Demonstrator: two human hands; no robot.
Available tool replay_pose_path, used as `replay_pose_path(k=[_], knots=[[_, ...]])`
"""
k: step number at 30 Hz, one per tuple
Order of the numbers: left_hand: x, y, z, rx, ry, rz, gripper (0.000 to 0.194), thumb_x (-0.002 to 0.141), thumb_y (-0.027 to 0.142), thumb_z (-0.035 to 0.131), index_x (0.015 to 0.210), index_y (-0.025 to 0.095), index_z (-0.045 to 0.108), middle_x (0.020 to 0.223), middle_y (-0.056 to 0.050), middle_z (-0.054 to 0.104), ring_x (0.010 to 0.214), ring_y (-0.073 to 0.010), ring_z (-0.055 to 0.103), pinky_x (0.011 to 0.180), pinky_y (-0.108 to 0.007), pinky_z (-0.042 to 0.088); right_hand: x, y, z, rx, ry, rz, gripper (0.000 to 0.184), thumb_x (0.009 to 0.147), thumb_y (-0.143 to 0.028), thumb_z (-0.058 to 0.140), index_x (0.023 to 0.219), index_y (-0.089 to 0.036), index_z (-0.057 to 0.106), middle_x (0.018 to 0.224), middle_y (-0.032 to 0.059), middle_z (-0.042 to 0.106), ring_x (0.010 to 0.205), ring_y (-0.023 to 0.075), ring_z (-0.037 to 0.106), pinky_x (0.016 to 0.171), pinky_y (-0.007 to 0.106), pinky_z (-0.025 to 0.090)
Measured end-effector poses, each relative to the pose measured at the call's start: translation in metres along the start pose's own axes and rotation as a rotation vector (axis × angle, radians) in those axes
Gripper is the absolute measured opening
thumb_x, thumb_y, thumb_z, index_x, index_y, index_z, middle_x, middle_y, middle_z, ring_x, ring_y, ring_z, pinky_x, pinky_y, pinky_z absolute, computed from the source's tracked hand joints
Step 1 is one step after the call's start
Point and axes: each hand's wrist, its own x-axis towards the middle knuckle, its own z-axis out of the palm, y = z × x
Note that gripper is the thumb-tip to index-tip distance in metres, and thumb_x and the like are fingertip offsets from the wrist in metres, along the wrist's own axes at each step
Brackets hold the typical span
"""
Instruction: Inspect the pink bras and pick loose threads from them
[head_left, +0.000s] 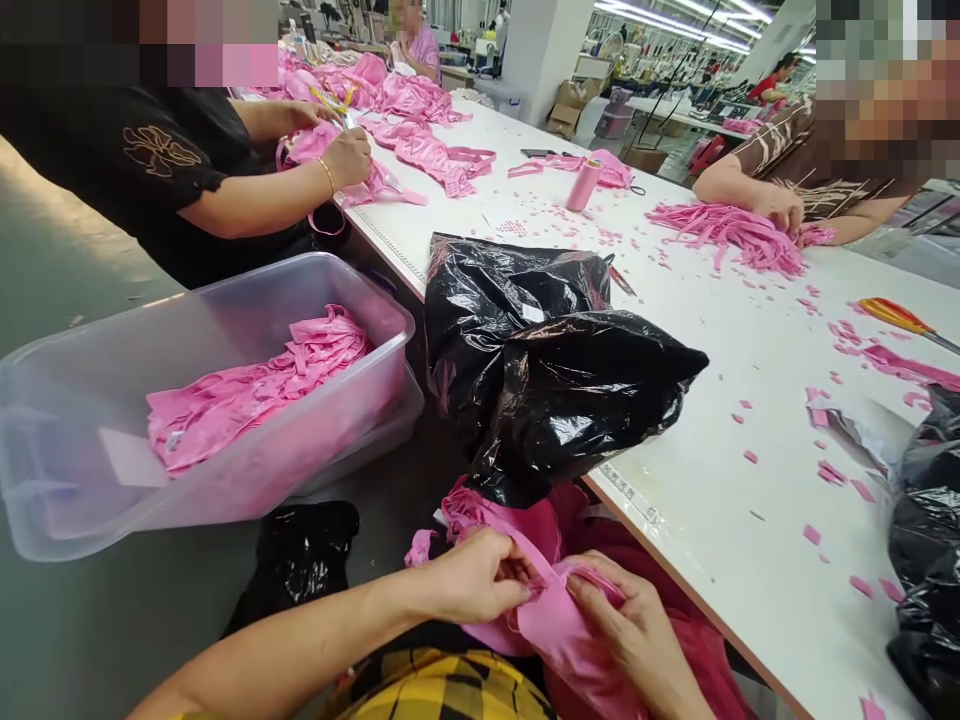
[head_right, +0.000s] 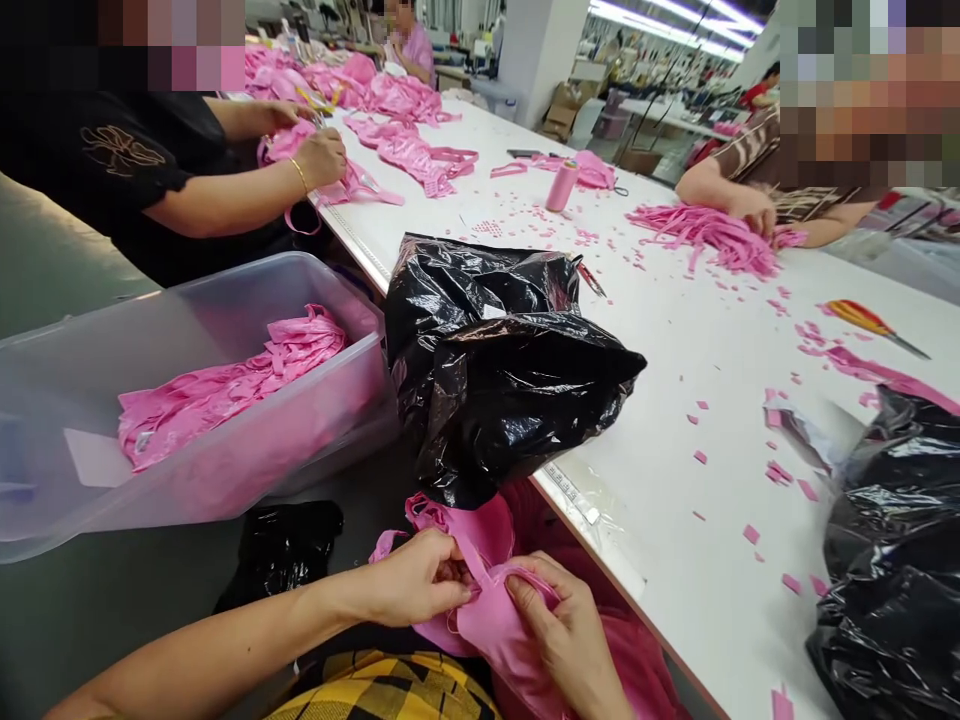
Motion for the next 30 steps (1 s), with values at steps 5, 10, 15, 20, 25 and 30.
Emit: replay_pose_path(k=[5,10,15,20,25,30], knots=[[-0.005,0.004,0.006,0.323,0.264,0.007,0.017,0.072,0.018,0.052,0.076,0.014,0.068,0.066,-0.003,0.062,0.062,-0.0144,0.053,0.059,-0.023,0.041,0.000,-0.001,0.001,-0.047,0.024,-0.005,0.031,0.082,-0.042,0.053,0.089,-0.016,0.069,0.083,0.0081,0.065,0.078,0.0220,0.061,0.069,0.029,0.048],[0.000,-0.009,0.007,0.000,0.381,-0.015,0.016,0.070,0.015,0.052,0.075,0.013,0.068,0.067,-0.003,0.064,0.061,-0.0131,0.055,0.056,-0.021,0.041,-0.013,0.009,-0.006,-0.291,0.266,-0.177,0.033,0.079,-0.036,0.060,0.108,-0.021,0.055,0.105,0.0093,0.062,0.095,0.0254,0.060,0.083,0.036,0.050],[0.002,-0.013,0.015,-0.148,0.432,-0.047,0.011,0.066,0.014,0.057,0.072,0.012,0.066,0.068,-0.002,0.062,0.058,-0.0106,0.052,0.055,-0.020,0.039,-0.023,0.004,-0.001,-0.665,0.189,-0.654,0.018,0.082,-0.016,0.052,0.095,-0.025,0.060,0.110,0.0098,0.055,0.102,0.0260,0.052,0.080,0.038,0.048],[0.002,-0.015,0.018,-0.353,0.274,-0.079,0.015,0.062,0.019,0.062,0.075,0.011,0.064,0.065,0.000,0.059,0.058,-0.0098,0.050,0.058,-0.021,0.040,-0.009,-0.013,0.018,-0.859,0.034,-0.656,0.026,0.087,-0.012,0.042,0.101,-0.020,0.062,0.089,0.0095,0.057,0.081,0.0212,0.049,0.067,0.035,0.043],[-0.002,-0.017,0.010,-0.428,0.076,-0.141,0.017,0.058,0.014,0.060,0.074,0.011,0.063,0.062,0.003,0.054,0.059,-0.0090,0.048,0.059,-0.020,0.038,-0.005,-0.019,0.021,-0.839,-0.045,-0.635,0.024,0.089,-0.013,0.040,0.085,-0.017,0.062,0.076,0.0065,0.056,0.070,0.0177,0.045,0.060,0.030,0.036],[-0.004,-0.011,0.002,-0.300,-0.028,-0.100,0.012,0.063,0.016,0.060,0.074,0.012,0.064,0.061,0.004,0.053,0.058,-0.0078,0.047,0.057,-0.018,0.037,-0.011,-0.021,0.017,-0.793,-0.080,-0.694,0.018,0.089,-0.012,0.041,0.086,-0.016,0.058,0.080,0.0072,0.059,0.071,0.0174,0.047,0.061,0.030,0.037]])
